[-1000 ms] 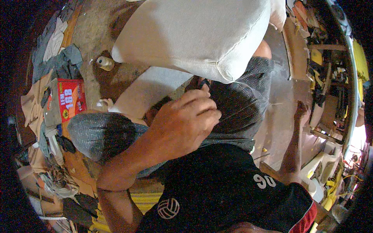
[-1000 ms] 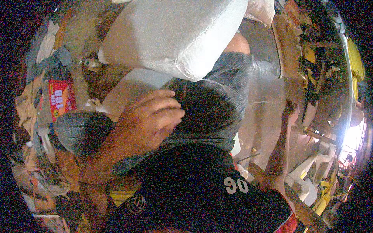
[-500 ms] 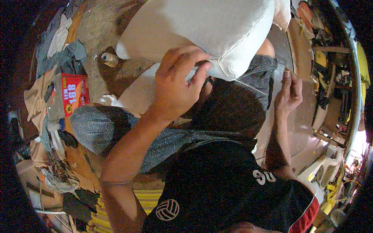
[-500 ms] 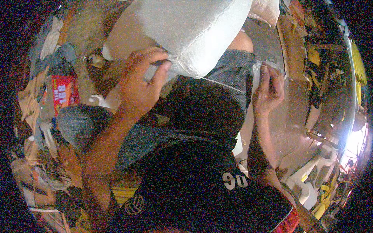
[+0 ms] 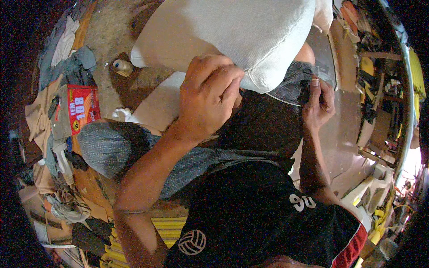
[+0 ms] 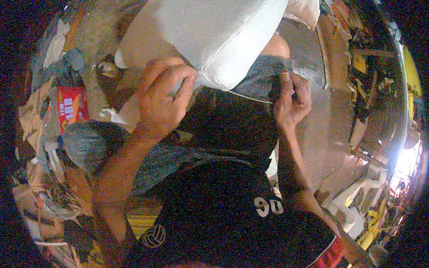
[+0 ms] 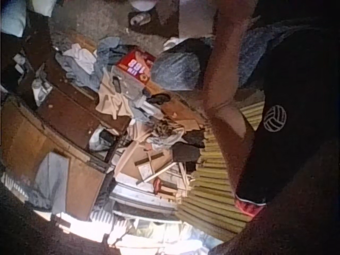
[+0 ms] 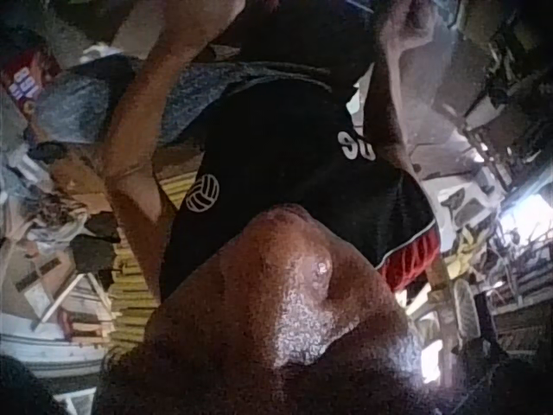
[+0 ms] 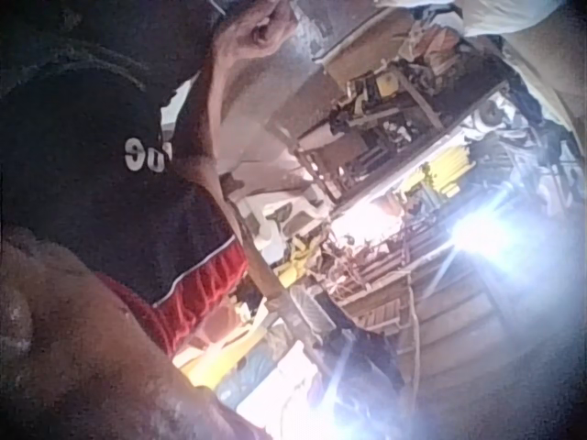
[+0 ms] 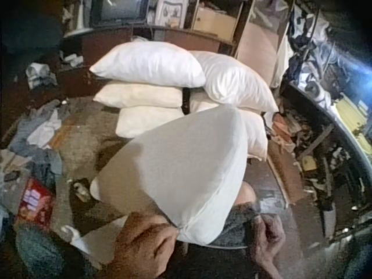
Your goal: The person hand-sews the edge of a white pillow using a needle and thread. They pull the thread through the fabric repeatedly, adjust the pillow, and finally cut the thread with scissors before placing the pillow aside.
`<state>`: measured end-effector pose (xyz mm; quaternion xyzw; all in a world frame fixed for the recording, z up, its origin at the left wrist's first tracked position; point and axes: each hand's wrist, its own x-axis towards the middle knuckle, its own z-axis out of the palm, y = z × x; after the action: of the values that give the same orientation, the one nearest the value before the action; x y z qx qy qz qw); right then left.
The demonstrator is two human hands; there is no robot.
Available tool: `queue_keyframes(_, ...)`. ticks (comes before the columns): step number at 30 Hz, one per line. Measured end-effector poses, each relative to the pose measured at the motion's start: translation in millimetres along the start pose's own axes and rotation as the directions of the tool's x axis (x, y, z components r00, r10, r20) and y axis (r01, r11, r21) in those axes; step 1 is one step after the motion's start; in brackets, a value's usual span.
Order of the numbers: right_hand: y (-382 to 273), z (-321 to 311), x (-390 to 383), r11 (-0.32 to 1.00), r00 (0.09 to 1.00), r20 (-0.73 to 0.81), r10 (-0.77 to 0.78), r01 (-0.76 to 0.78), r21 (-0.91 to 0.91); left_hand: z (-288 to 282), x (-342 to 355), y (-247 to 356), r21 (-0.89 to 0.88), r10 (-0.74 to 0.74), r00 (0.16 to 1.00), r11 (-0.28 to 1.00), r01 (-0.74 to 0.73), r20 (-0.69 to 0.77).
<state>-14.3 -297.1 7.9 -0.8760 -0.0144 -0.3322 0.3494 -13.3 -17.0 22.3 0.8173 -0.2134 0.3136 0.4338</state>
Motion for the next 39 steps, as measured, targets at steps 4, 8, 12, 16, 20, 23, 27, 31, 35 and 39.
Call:
queue_keyframes(4, -1, 0, -1, 0.992, 1.0, -0.022, 0.003, -0.006, -0.124, -3, -8, -2, 0.012, 0.037, 0.999, 0.999, -0.036, 0.0)
queue_keyframes(8, 2, 0, -4, 0.99, 0.992, -0.064, 0.107, -0.112, -0.08, -4, -13, -1, -0.013, 0.072, 0.997, 0.997, -0.072, 0.027)
queue_keyframes(12, -11, -2, -3, 0.96, 0.965, -0.096, 0.244, -0.227, 0.162, -4, -13, 3, -0.042, 0.053, 0.999, 0.998, -0.053, -0.001)
queue_keyframes(16, -35, -23, 3, 0.848, 0.97, 0.07, 0.234, -0.239, 0.474, -7, -12, 1, -0.066, -0.02, 0.999, 0.998, 0.018, -0.028)
queue_keyframes(20, -62, -29, 11, 0.581, 0.944, 0.272, 0.185, -0.328, 0.745, -3, -3, -1, -0.065, 0.023, 0.997, 0.997, -0.028, -0.071)
queue_keyframes(23, -82, -25, 14, 0.532, 0.919, 0.367, 0.144, -0.385, 0.754, 1, -1, 1, -0.07, 0.005, 0.996, 0.997, -0.011, -0.09)
queue_keyframes(27, -92, -6, 15, 0.573, 0.919, 0.389, 0.056, -0.349, 0.742, 4, -1, -3, -0.099, 0.011, 0.995, 0.995, -0.021, -0.102)
queue_keyframes(31, -100, 6, 20, 0.641, 0.93, 0.366, 0.029, -0.298, 0.708, 6, 1, -5, -0.088, 0.023, 0.992, 0.996, -0.034, -0.12)
queue_keyframes(35, -107, 12, 23, 0.678, 0.961, 0.277, 0.002, -0.205, 0.706, 6, 2, 0, -0.118, -0.023, 0.993, 0.993, 0.009, -0.115)
queue_keyframes(39, -109, 16, 26, 0.793, 0.964, 0.242, -0.109, -0.062, 0.606, 5, 4, 5, -0.134, -0.067, 0.993, 0.99, 0.054, -0.096)
